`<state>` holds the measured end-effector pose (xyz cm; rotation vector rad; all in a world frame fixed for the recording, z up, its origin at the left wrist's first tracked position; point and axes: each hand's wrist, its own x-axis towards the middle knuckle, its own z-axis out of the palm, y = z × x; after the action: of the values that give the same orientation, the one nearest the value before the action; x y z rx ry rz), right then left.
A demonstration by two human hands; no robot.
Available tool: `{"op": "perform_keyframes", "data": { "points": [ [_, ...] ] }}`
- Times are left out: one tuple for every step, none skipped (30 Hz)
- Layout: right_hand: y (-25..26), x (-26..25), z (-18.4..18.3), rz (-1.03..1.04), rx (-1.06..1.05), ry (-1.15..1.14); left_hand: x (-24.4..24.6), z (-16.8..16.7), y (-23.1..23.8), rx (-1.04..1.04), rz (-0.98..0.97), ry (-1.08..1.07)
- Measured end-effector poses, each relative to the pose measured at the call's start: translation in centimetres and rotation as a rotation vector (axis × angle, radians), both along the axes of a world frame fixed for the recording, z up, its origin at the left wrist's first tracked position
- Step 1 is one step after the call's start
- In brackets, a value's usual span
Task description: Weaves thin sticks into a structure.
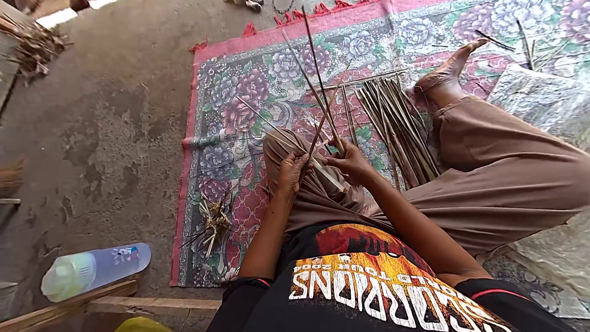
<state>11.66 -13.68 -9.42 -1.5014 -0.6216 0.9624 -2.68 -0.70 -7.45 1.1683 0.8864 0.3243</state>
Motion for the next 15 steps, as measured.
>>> {"op": "perform_keyframes", "data": {
  "points": [
    [0.2,-0.14,-0.07,0.019,0.012,0.003,-0.06,0.11,-0.16,-0.002,-0.012,0.0],
    [0.36,-0.21,-0.25,0.037,0.028,0.012,-0.04,0.11,-0.23,-0.007,-0.013,-0.004],
    [0.4,-0.28,-0.4,0.052,0.043,0.017,0.0,0.09,-0.22,-0.014,-0.005,-0.008],
    [0.24,-0.29,-0.36,0.068,0.05,0.013,0.01,0.1,-0.18,-0.016,0.007,-0.012],
    [-0.07,-0.26,-0.12,0.081,0.045,0.002,-0.02,0.15,-0.12,-0.011,0.016,-0.018],
    [-0.31,-0.26,0.02,0.076,0.035,-0.002,-0.09,0.19,-0.06,-0.006,0.021,-0.023],
    [-0.45,0.0,0.18,0.099,0.021,0.002,-0.12,0.18,0.0,0.002,0.024,-0.028],
    [-0.46,0.08,0.24,0.104,0.012,0.002,-0.08,0.18,0.01,0.01,0.023,-0.028],
    [-0.46,0.01,0.35,0.106,0.003,0.003,0.03,0.23,-0.07,0.015,0.023,-0.028],
    [-0.44,-0.27,0.44,0.096,0.001,0.002,0.25,0.28,-0.21,0.021,0.026,-0.029],
    [-0.38,-0.56,0.41,0.088,0.01,0.004,0.4,0.26,-0.37,0.02,0.024,-0.031],
    [-0.32,-0.76,0.29,0.088,0.026,0.014,0.45,0.09,-0.46,0.016,0.022,-0.04],
    [-0.29,-0.79,0.22,0.096,0.037,0.023,0.44,-0.09,-0.51,0.007,0.024,-0.048],
    [-0.3,-0.68,0.2,0.108,0.042,0.025,0.34,-0.21,-0.57,-0.004,0.032,-0.056],
    [-0.34,-0.45,0.19,0.124,0.044,0.023,0.18,-0.25,-0.62,-0.011,0.038,-0.059]
  ]
}}
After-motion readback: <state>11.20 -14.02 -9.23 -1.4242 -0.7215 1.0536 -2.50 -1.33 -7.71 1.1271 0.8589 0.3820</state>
